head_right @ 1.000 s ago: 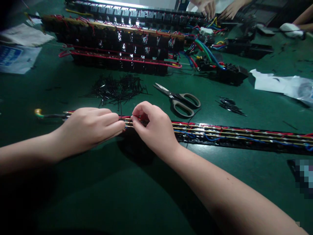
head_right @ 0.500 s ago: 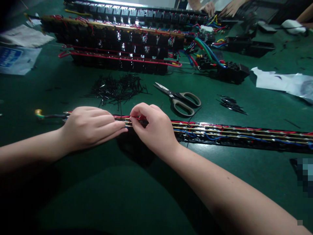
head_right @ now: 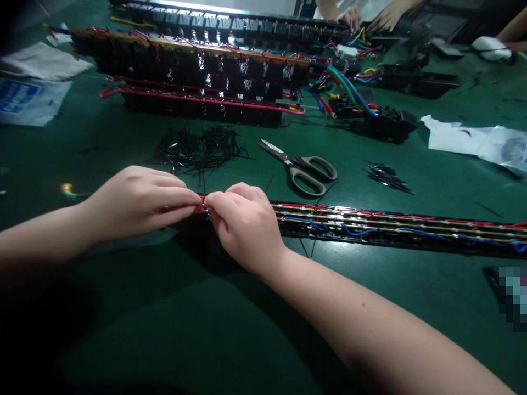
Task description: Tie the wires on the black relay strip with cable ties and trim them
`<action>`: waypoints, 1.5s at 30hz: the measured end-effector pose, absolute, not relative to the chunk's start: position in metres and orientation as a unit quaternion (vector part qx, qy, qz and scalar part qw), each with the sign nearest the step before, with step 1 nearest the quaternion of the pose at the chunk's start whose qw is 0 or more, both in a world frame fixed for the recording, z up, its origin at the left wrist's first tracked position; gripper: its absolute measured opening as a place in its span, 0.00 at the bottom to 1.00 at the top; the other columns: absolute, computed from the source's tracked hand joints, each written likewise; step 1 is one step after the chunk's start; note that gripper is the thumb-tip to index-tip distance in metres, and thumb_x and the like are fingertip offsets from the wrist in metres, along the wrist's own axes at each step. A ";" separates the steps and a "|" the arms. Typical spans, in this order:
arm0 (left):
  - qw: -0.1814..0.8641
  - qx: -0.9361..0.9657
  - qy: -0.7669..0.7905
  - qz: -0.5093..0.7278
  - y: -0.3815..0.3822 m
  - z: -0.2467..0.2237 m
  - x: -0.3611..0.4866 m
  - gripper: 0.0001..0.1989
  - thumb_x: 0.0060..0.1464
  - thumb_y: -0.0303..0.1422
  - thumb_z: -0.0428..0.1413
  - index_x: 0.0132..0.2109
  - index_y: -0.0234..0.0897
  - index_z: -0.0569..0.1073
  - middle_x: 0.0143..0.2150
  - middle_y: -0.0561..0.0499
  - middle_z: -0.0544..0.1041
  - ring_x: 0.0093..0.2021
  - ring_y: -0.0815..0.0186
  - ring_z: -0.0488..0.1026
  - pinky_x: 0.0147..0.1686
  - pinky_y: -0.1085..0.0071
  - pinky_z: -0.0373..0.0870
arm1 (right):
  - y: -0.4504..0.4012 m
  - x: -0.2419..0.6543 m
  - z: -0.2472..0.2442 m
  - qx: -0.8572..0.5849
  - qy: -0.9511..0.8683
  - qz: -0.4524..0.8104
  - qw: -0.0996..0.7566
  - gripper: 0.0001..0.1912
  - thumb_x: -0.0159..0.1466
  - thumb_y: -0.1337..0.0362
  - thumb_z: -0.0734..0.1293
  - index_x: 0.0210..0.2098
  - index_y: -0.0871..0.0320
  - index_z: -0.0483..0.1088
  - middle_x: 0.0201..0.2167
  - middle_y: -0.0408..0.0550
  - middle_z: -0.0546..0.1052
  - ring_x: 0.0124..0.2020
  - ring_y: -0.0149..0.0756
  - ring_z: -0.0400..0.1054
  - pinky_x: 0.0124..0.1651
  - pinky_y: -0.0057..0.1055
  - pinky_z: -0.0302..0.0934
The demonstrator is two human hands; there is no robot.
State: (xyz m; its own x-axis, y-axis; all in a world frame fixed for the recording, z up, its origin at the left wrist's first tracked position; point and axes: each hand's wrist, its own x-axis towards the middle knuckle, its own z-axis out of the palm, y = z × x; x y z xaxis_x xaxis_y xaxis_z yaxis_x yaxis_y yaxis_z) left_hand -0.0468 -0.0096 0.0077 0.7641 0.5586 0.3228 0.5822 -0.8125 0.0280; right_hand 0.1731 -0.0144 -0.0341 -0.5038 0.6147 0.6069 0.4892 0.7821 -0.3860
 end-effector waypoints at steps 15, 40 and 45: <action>-0.257 -0.822 -0.467 -0.202 -0.009 0.001 -0.032 0.08 0.59 0.35 0.57 0.36 0.39 0.80 0.34 0.55 0.78 0.36 0.70 0.74 0.37 0.76 0.66 | -0.014 0.177 -0.032 -0.359 -0.838 0.161 0.378 0.05 0.65 0.72 0.65 0.35 0.56 0.70 0.33 0.46 0.78 0.38 0.38 0.71 0.42 0.35 0.66; -0.284 -0.823 -0.447 -0.205 -0.008 -0.002 -0.032 0.07 0.58 0.35 0.59 0.34 0.38 0.79 0.33 0.55 0.75 0.35 0.71 0.71 0.36 0.76 0.64 | -0.016 0.178 -0.034 -0.370 -0.806 0.208 0.413 0.11 0.63 0.74 0.66 0.31 0.53 0.62 0.34 0.42 0.77 0.39 0.35 0.74 0.41 0.33 0.67; -0.277 -0.828 -0.445 -0.198 -0.007 -0.004 -0.033 0.08 0.58 0.36 0.59 0.35 0.38 0.79 0.34 0.54 0.75 0.35 0.71 0.71 0.35 0.76 0.64 | -0.016 0.178 -0.033 -0.370 -0.811 0.200 0.407 0.10 0.63 0.73 0.66 0.31 0.53 0.62 0.34 0.43 0.78 0.39 0.36 0.73 0.42 0.33 0.66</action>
